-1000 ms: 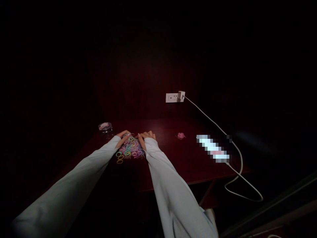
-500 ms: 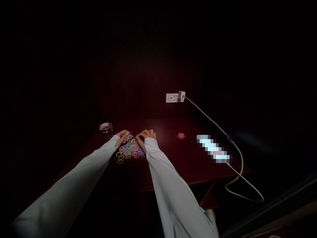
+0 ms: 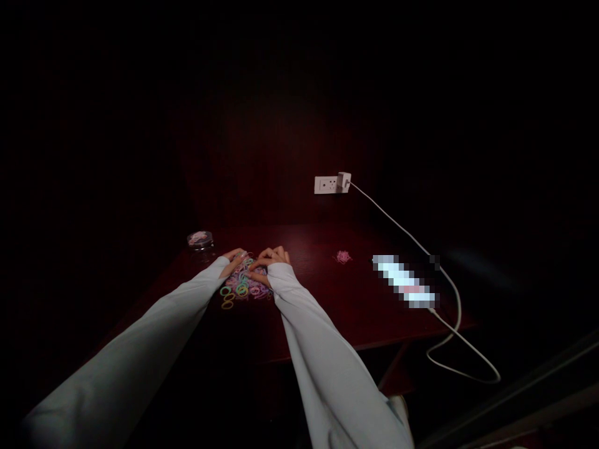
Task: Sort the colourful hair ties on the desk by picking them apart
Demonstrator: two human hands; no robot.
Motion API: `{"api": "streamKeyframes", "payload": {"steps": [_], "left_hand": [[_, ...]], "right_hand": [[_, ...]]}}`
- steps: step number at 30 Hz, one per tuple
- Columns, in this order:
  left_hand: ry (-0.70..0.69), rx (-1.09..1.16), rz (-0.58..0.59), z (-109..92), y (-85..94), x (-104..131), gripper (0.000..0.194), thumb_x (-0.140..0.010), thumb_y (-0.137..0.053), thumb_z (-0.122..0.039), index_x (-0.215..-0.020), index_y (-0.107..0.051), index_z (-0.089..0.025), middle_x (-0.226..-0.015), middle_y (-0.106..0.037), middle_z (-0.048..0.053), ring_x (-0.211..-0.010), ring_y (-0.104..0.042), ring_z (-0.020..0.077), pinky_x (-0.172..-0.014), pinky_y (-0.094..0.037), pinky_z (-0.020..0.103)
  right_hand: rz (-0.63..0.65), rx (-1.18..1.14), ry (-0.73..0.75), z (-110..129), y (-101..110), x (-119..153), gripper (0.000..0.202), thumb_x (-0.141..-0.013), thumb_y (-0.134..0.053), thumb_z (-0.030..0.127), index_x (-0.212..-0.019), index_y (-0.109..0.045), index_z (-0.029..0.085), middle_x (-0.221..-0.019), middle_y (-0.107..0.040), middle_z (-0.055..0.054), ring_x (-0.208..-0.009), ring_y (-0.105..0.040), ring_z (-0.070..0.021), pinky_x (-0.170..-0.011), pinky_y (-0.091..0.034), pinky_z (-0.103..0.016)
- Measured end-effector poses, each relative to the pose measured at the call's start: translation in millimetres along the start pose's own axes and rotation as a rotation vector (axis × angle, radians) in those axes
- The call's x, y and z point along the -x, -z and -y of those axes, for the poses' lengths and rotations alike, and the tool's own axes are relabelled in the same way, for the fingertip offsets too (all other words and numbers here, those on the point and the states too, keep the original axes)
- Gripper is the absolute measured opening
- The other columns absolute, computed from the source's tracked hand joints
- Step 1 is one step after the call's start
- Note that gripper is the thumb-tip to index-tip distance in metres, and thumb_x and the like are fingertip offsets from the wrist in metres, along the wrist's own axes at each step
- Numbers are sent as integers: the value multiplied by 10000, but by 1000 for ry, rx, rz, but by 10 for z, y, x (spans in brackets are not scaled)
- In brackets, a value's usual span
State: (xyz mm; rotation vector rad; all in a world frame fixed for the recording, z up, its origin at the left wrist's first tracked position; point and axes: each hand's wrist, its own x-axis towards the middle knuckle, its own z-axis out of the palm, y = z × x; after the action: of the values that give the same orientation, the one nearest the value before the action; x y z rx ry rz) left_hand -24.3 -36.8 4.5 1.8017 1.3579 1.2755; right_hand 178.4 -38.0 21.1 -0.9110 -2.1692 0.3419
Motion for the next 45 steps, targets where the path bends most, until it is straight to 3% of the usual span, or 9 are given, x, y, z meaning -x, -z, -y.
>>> {"api": "streamKeyframes", "payload": {"steps": [11,21,27,31,36,45], "left_hand": [[43,20,-40,-23,-34,1,480,-800,-556,-678,-758,-591,-201,-624,-548,-14,-612,-492,167,-577,-390,268],[51,31,37,-128,-17,82,463,-838,-560,-659,-803,-588,-198,-640,-539,-33,-619,-475,155,-627,-380,266],[50,17,17,-55,-40,30,494,-801,-542,-696,-794,-581,-203,-647,-554,-31,-628,-486,163,-642,-382,275],[51,14,2,24,-30,-24,528,-751,-563,-729,-765,-580,-201,-638,-536,-26,-619,-475,162,-618,-373,278],[45,69,15,46,-8,-3,499,-827,-596,-686,-771,-585,-190,-613,-527,-37,-583,-470,142,-586,-372,261],[73,93,-2,-32,-17,24,539,-803,-599,-722,-781,-587,-184,-605,-530,-41,-575,-470,135,-573,-358,253]], "right_hand": [[-21,1,-36,-17,-32,-4,134,-803,-838,420,-804,-815,288,-972,-685,-24,-1025,-455,-220,-939,-307,-393],[16,-18,-58,-27,-53,-13,167,-812,-815,481,-848,-824,318,-986,-691,-19,-1002,-447,-219,-944,-310,-384],[9,-10,-96,-50,-105,-43,153,-802,-826,470,-825,-821,318,-989,-690,-21,-1009,-450,-224,-954,-313,-398],[-37,-34,-127,-57,-118,-61,123,-798,-839,429,-846,-821,317,-978,-698,-14,-1025,-465,-220,-967,-328,-394],[-97,-138,-134,-56,-79,-64,150,-811,-815,436,-810,-806,286,-955,-716,-15,-1024,-501,-214,-965,-363,-371],[-169,-273,-153,-121,-81,-102,290,-870,-682,525,-809,-763,253,-873,-705,-1,-847,-575,-176,-942,-389,-376]]}}
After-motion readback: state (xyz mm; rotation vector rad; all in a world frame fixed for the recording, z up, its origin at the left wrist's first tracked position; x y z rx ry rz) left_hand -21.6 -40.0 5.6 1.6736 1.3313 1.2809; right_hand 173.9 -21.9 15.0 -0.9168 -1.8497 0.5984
